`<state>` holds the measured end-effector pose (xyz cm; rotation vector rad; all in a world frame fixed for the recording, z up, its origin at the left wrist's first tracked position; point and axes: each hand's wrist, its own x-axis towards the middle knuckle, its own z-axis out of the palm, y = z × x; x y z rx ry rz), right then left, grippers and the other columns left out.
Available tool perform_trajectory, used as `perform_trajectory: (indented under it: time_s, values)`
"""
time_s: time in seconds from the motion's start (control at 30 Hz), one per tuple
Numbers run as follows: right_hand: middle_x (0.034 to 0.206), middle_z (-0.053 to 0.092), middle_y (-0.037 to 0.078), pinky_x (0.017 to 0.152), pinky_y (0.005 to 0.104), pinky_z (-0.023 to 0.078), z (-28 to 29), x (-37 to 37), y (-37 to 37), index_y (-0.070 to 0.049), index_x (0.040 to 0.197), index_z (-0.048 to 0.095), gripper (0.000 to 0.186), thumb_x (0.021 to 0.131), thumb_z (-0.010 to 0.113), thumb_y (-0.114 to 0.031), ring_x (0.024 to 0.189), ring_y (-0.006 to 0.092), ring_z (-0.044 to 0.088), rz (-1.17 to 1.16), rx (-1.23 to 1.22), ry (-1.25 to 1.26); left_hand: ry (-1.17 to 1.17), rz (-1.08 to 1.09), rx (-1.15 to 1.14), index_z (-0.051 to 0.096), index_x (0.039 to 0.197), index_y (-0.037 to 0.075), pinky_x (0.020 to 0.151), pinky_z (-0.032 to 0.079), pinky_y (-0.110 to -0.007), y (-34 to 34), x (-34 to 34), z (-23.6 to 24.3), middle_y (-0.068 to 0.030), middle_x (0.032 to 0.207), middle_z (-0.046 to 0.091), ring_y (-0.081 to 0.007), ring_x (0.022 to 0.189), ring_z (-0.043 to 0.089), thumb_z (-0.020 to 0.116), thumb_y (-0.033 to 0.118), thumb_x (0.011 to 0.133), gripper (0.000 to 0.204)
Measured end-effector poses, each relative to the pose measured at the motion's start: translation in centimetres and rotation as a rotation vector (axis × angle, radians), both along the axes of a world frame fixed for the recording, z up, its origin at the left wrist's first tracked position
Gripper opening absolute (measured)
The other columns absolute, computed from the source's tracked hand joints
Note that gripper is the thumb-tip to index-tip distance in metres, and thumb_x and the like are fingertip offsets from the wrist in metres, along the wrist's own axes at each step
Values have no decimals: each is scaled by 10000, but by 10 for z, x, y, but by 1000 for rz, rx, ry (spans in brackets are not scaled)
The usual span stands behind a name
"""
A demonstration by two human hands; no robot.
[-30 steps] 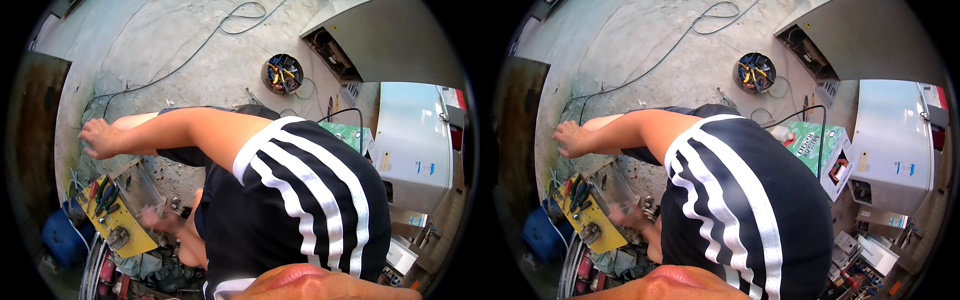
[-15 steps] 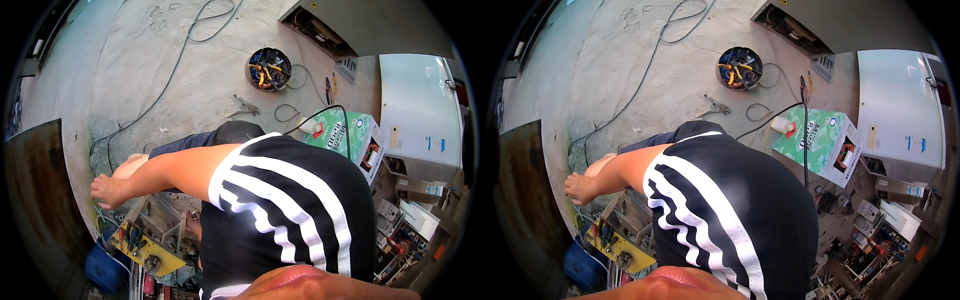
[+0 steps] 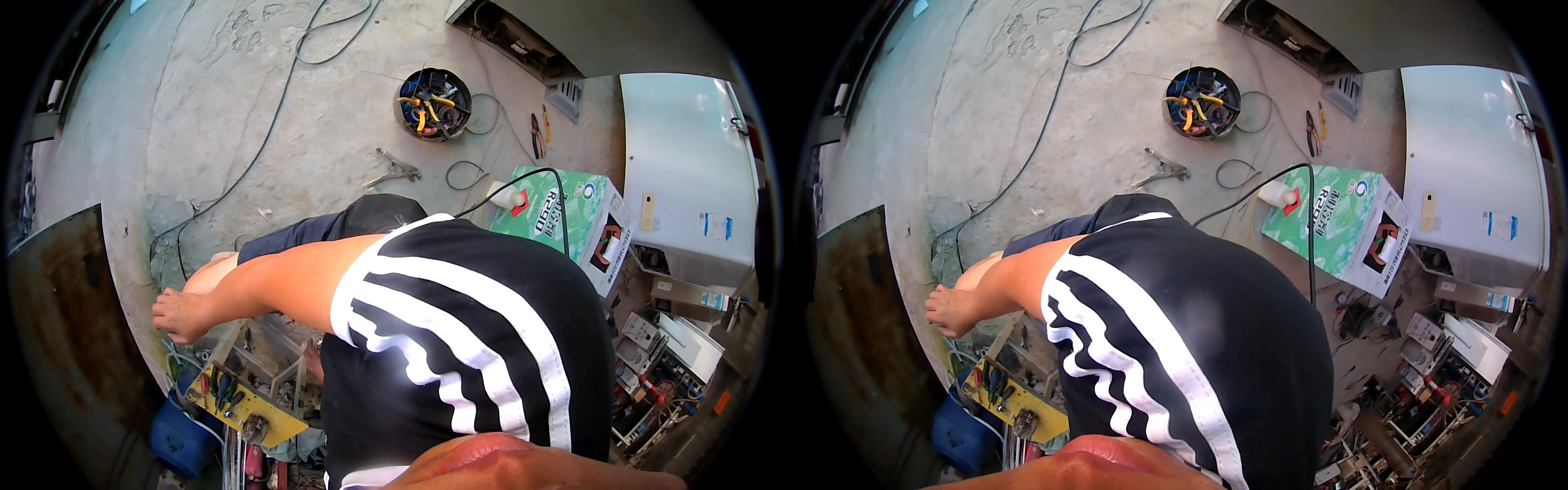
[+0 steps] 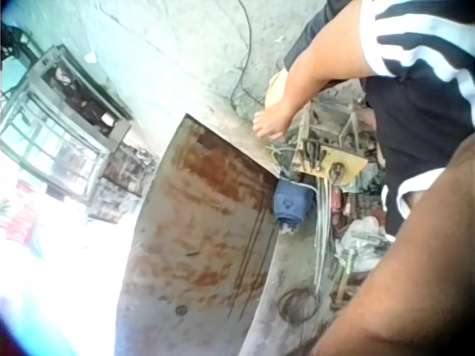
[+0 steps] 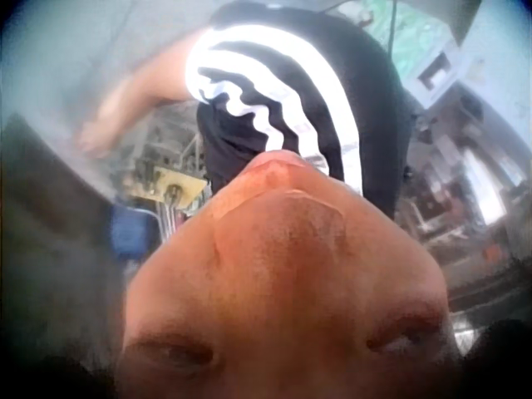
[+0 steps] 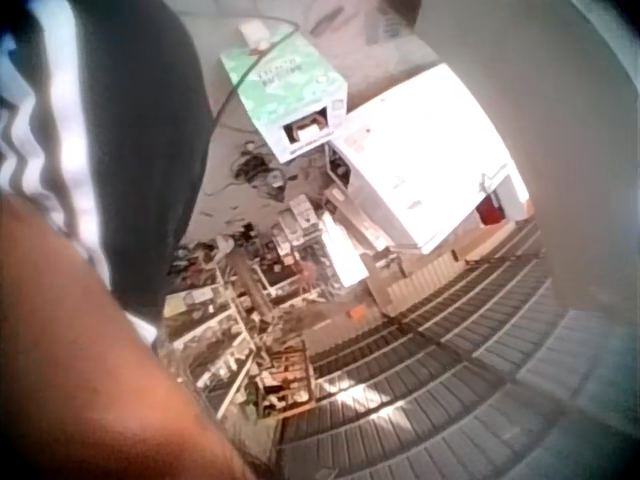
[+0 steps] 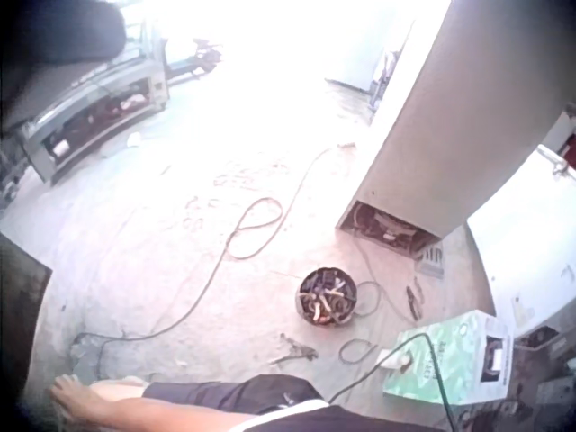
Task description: The person uses a screwdriver to work on a small mechanical component on a table, then moves to a floor area to handle a long wire and another small part near a large appliance.
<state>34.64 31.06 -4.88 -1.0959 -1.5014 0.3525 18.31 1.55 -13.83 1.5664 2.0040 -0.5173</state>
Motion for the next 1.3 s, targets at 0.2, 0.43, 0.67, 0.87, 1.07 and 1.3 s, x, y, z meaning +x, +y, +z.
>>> perform_trajectory:
  time_s: [0.2,0.43,0.67,0.87,1.07,1.3]
  values:
    - [850,534,58,795,394,354,2,2,-12,-111,801,607,201,677,661,-259,878,241,515,52,36,-45,30,-21,-28,529,1339,117,1063,316,-518,0,-4,7,-137,1024,671,-331,1036,602,616,222,897,463]
    - [852,538,52,805,397,352,0,3,-11,-118,796,621,203,682,666,-280,880,232,516,54,73,-35,53,-18,-53,531,1338,122,1070,304,-520,1,-3,11,-129,1020,674,-331,1036,602,620,224,890,468]
    - [858,563,55,827,397,353,3,5,-4,-112,687,652,211,685,667,-322,899,233,521,36,50,14,52,3,-68,533,1337,126,1077,291,-521,-1,0,6,-120,1017,677,-332,1036,602,624,226,883,474]
    - [877,565,63,837,395,356,7,4,-2,-113,728,643,182,671,670,-284,907,242,526,59,1,1,50,19,-81,534,1336,130,1083,281,-523,-5,-1,3,-113,1014,680,-332,1036,602,627,227,877,478]
    - [946,547,73,836,392,356,5,0,8,-125,825,615,212,635,675,-196,933,257,519,15,-51,18,48,21,-86,536,1336,134,1090,270,-525,-7,-3,2,-106,1011,682,-332,1036,602,631,228,872,483]
    - [968,535,87,835,397,359,4,8,7,-104,888,594,269,636,662,-168,978,263,502,2,-67,-5,34,26,-85,538,1335,138,1097,258,-527,-10,-4,-3,-97,1007,685,-332,1036,602,634,230,865,488]
